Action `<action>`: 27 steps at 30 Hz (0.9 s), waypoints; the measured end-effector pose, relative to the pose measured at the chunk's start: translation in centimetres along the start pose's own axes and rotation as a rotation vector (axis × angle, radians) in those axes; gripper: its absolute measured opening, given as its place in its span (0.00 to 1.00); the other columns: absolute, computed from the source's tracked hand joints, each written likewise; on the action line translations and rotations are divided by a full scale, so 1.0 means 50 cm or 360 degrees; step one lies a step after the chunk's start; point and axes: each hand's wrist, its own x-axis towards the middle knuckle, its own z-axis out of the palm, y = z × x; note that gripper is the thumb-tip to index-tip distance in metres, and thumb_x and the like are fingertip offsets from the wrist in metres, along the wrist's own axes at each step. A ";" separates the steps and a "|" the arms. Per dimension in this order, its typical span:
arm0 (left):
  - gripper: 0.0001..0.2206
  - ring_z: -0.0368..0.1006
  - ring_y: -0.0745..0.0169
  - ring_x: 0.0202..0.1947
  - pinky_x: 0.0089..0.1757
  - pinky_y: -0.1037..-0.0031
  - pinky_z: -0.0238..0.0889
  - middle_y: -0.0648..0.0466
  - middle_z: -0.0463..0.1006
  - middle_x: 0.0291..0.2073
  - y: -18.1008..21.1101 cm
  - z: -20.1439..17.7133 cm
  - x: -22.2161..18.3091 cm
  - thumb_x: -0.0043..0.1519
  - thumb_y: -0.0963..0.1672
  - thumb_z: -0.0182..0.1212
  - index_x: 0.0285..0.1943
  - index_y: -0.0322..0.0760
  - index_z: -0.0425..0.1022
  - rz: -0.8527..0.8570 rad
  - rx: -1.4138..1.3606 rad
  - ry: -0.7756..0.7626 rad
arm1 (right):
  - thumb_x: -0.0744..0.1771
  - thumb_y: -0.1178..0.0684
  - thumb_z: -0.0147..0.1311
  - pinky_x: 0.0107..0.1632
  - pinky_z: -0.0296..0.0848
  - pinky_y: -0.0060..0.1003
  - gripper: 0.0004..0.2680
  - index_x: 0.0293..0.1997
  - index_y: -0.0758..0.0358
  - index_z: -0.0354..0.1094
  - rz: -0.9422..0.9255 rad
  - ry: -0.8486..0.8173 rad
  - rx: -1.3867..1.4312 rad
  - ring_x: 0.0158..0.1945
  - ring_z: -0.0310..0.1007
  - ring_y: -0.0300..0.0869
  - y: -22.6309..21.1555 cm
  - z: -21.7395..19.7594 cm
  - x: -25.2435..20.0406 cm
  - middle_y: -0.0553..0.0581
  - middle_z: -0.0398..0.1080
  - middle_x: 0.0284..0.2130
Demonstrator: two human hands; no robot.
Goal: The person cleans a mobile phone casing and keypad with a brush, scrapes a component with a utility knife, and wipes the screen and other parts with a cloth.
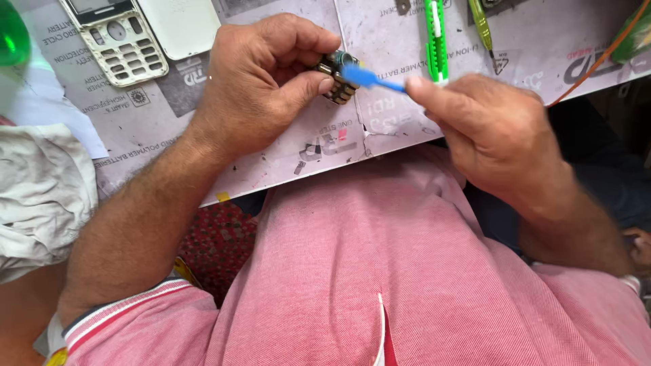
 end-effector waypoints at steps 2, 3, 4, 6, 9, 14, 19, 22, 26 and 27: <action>0.13 0.82 0.65 0.52 0.55 0.75 0.80 0.48 0.82 0.49 -0.002 0.005 0.000 0.67 0.30 0.58 0.60 0.25 0.74 0.0003 0.0023 -0.0011 | 0.67 0.68 0.56 0.34 0.71 0.44 0.15 0.61 0.64 0.71 -0.0029 0.0026 -0.0021 0.31 0.71 0.50 -0.007 0.008 0.004 0.61 0.69 0.31; 0.13 0.81 0.65 0.51 0.54 0.75 0.79 0.48 0.82 0.49 -0.001 0.009 0.000 0.67 0.30 0.59 0.60 0.25 0.74 -0.0021 -0.0035 0.0003 | 0.66 0.69 0.55 0.32 0.71 0.44 0.16 0.60 0.65 0.72 -0.0060 0.0033 -0.0036 0.29 0.70 0.50 -0.009 0.012 0.004 0.62 0.70 0.30; 0.13 0.81 0.66 0.51 0.54 0.75 0.79 0.48 0.82 0.49 0.001 0.008 0.001 0.68 0.30 0.59 0.60 0.25 0.74 -0.0034 -0.0081 0.0025 | 0.64 0.70 0.55 0.30 0.71 0.44 0.17 0.59 0.66 0.73 -0.0106 0.0049 -0.0054 0.28 0.70 0.51 -0.008 0.009 0.008 0.62 0.70 0.28; 0.13 0.80 0.66 0.51 0.54 0.75 0.79 0.48 0.81 0.49 0.004 0.002 0.004 0.68 0.31 0.61 0.60 0.25 0.74 -0.0018 -0.0089 0.0025 | 0.68 0.68 0.56 0.34 0.70 0.45 0.16 0.62 0.62 0.72 0.0029 -0.0052 -0.0007 0.31 0.70 0.50 -0.005 -0.003 0.008 0.61 0.68 0.29; 0.13 0.81 0.66 0.53 0.56 0.75 0.79 0.48 0.81 0.50 -0.003 -0.002 -0.002 0.68 0.31 0.64 0.59 0.25 0.73 0.0038 -0.0031 -0.0012 | 0.69 0.66 0.56 0.35 0.70 0.43 0.14 0.63 0.62 0.69 0.0110 -0.0066 0.0109 0.33 0.71 0.49 0.001 -0.022 -0.014 0.61 0.69 0.31; 0.12 0.81 0.67 0.52 0.55 0.75 0.80 0.49 0.82 0.49 -0.001 0.001 0.002 0.68 0.31 0.62 0.59 0.26 0.74 -0.0036 -0.0019 -0.0004 | 0.71 0.66 0.54 0.37 0.72 0.40 0.14 0.64 0.60 0.70 0.0040 -0.0060 0.0077 0.34 0.73 0.47 0.018 0.001 -0.032 0.60 0.71 0.33; 0.13 0.79 0.67 0.53 0.57 0.74 0.77 0.49 0.81 0.50 -0.003 -0.002 0.000 0.67 0.31 0.64 0.59 0.26 0.74 -0.0036 -0.0048 -0.0008 | 0.70 0.65 0.58 0.34 0.71 0.44 0.13 0.62 0.64 0.71 0.0164 -0.0044 0.0007 0.31 0.72 0.49 -0.002 -0.038 -0.008 0.64 0.71 0.32; 0.13 0.79 0.67 0.54 0.58 0.74 0.77 0.49 0.81 0.51 -0.006 -0.001 0.000 0.67 0.31 0.64 0.60 0.26 0.74 -0.0018 -0.0066 -0.0008 | 0.70 0.66 0.56 0.38 0.72 0.41 0.13 0.63 0.66 0.69 0.0101 0.0016 0.0157 0.36 0.74 0.47 -0.013 -0.040 0.008 0.62 0.72 0.34; 0.14 0.80 0.66 0.55 0.58 0.73 0.78 0.50 0.81 0.51 -0.007 -0.001 0.003 0.67 0.30 0.61 0.61 0.26 0.73 -0.0088 -0.0176 -0.0001 | 0.66 0.68 0.59 0.31 0.71 0.44 0.14 0.58 0.66 0.75 -0.0059 0.0019 -0.0112 0.29 0.74 0.50 0.002 -0.016 0.009 0.63 0.73 0.29; 0.14 0.80 0.65 0.56 0.59 0.73 0.77 0.49 0.81 0.52 -0.008 -0.001 0.002 0.67 0.30 0.62 0.61 0.26 0.73 -0.0037 -0.0135 -0.0022 | 0.68 0.67 0.59 0.33 0.72 0.43 0.13 0.60 0.65 0.73 -0.0016 0.0025 -0.0052 0.32 0.74 0.49 0.009 -0.017 0.005 0.62 0.73 0.32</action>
